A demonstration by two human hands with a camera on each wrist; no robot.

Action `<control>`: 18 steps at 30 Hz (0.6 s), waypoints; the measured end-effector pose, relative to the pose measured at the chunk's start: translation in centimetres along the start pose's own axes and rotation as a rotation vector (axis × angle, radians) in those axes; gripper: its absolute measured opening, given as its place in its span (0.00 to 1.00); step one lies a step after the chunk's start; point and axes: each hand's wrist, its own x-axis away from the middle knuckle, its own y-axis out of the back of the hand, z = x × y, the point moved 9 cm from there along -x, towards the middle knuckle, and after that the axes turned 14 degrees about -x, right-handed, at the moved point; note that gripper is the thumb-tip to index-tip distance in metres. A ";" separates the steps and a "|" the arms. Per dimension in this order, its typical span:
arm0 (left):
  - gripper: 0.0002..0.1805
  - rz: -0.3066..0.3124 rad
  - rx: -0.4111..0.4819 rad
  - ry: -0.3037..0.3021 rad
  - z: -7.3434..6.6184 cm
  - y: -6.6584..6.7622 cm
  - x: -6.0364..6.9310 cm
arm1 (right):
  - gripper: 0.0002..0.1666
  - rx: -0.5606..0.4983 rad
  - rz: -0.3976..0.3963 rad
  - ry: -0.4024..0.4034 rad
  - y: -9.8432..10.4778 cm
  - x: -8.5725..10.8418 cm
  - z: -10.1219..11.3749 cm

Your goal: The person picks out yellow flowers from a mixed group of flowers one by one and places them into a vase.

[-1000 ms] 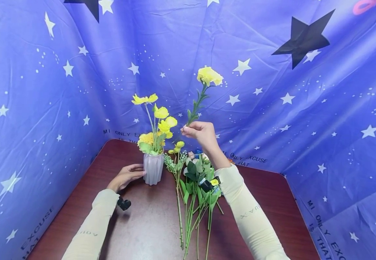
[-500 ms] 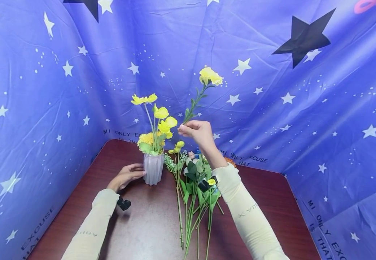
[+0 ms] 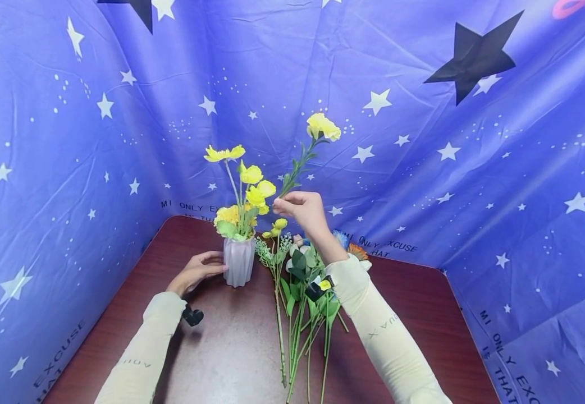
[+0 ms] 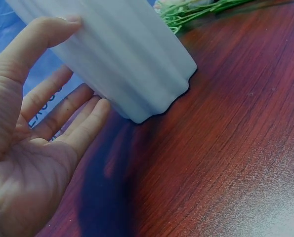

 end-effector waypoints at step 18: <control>0.36 -0.014 0.009 -0.014 -0.3 0.1 0.0 | 0.10 0.001 -0.091 0.054 0.3 -0.1 0.7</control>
